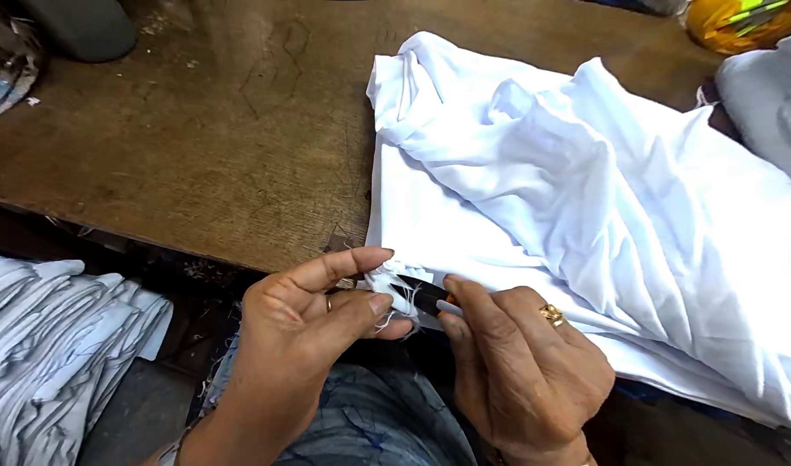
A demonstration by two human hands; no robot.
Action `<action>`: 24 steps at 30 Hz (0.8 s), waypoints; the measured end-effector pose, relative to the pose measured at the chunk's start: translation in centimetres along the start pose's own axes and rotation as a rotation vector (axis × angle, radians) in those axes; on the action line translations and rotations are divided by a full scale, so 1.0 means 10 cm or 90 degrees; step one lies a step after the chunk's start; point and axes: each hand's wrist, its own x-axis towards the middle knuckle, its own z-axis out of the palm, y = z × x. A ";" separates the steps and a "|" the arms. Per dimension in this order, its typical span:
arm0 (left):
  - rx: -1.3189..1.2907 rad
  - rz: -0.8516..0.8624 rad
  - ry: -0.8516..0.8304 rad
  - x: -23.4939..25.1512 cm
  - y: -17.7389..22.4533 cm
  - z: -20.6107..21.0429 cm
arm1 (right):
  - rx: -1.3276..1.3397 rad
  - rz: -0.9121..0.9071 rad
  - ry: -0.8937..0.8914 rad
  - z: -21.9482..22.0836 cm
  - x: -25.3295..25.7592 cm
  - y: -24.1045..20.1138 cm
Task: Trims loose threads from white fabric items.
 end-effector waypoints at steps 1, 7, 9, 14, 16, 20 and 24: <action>0.004 0.008 -0.003 -0.01 0.00 0.00 | -0.005 -0.001 0.003 0.01 0.00 -0.01; 0.023 0.032 -0.004 0.03 -0.03 -0.05 | 0.114 0.000 -0.068 -0.09 -0.06 0.06; 0.054 0.040 0.000 0.07 -0.04 -0.07 | 0.158 0.002 -0.121 -0.19 -0.12 0.12; 0.032 0.002 0.019 0.10 -0.08 -0.01 | 0.055 0.036 -0.073 -0.22 -0.15 0.19; 0.009 -0.007 0.020 0.10 -0.08 0.00 | 0.032 0.026 -0.065 -0.20 -0.15 0.20; -0.024 -0.039 0.021 0.10 -0.03 0.01 | 0.031 0.010 -0.063 -0.19 -0.17 0.23; -0.017 -0.050 0.011 0.10 0.00 0.01 | 0.020 0.000 -0.059 -0.22 -0.10 0.27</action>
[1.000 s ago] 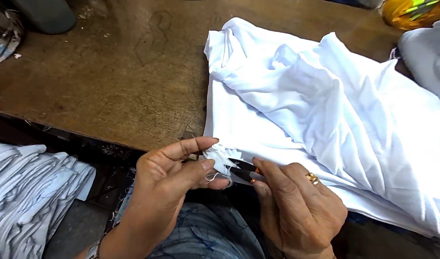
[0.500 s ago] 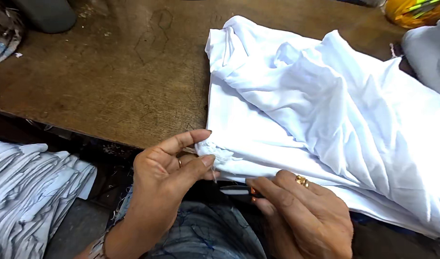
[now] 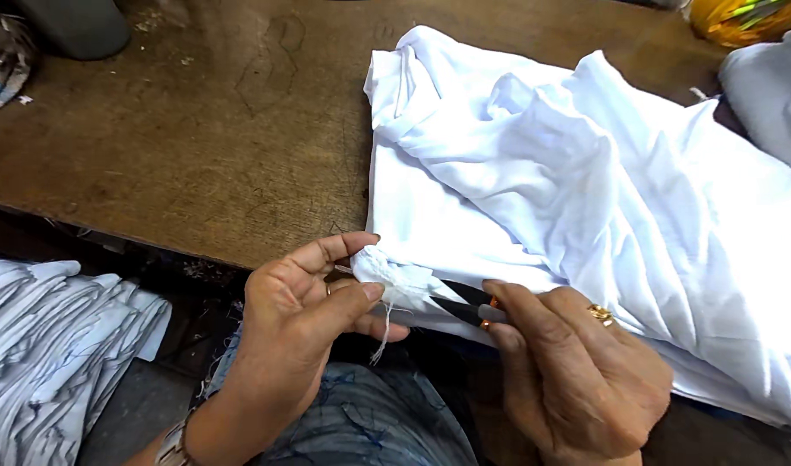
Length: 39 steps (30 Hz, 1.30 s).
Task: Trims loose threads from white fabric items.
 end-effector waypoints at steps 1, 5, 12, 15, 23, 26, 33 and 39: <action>0.010 0.003 -0.004 0.00 0.01 0.00 | 0.002 -0.007 -0.001 0.01 0.02 0.00; 0.029 0.024 -0.011 -0.01 0.03 0.02 | 0.011 -0.022 -0.001 0.08 0.07 -0.06; 0.089 0.086 -0.016 -0.04 0.00 0.00 | 0.013 0.004 0.022 0.17 0.16 -0.20; 0.110 0.111 -0.013 -0.04 0.00 0.01 | 0.003 0.010 0.027 0.18 0.16 -0.23; 0.096 0.112 -0.038 -0.07 -0.03 -0.02 | -0.021 -0.005 0.047 0.22 0.13 -0.24; 0.099 0.123 -0.025 -0.09 -0.01 0.02 | -0.026 -0.007 0.055 0.22 0.13 -0.24; 0.115 0.120 -0.024 -0.10 -0.03 0.00 | 0.047 -0.018 0.002 0.14 0.10 -0.22; 0.066 0.112 -0.018 -0.06 -0.03 -0.04 | 0.142 -0.004 -0.089 -0.08 0.00 -0.10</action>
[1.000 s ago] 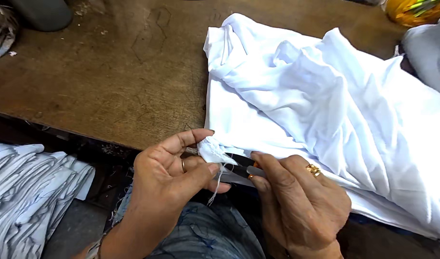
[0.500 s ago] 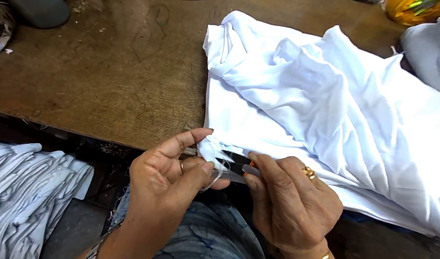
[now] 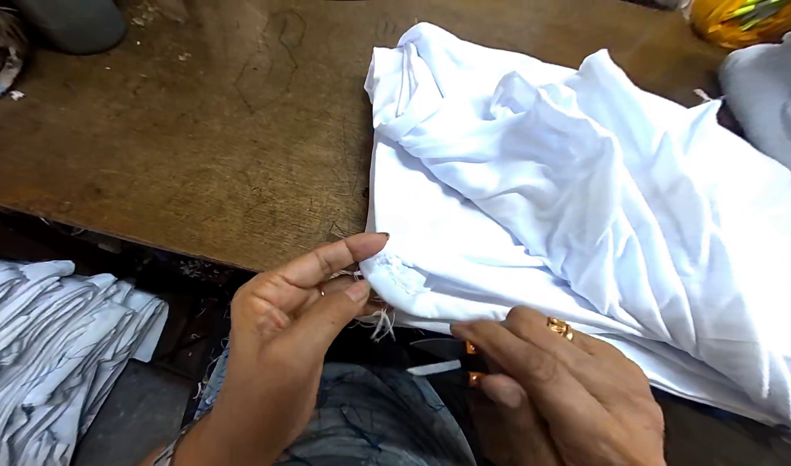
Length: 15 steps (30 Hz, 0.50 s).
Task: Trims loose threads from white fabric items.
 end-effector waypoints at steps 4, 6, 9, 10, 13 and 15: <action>-0.082 -0.056 0.011 0.02 0.01 0.02 | -0.029 0.049 0.084 0.13 0.03 0.00; -0.089 -0.065 0.014 0.01 0.01 0.03 | -0.058 0.050 0.129 0.25 0.06 -0.02; -0.071 -0.048 0.014 0.01 -0.01 0.02 | -0.075 0.024 0.168 0.32 0.11 -0.04; -0.060 -0.035 0.016 0.01 -0.02 0.01 | -0.065 0.012 0.165 0.32 0.11 -0.03; 0.015 0.036 -0.002 0.05 -0.07 -0.05 | -0.038 -0.023 0.120 0.29 0.06 0.01; 0.123 0.144 -0.037 0.11 -0.12 -0.08 | -0.034 -0.030 0.096 0.28 0.04 0.03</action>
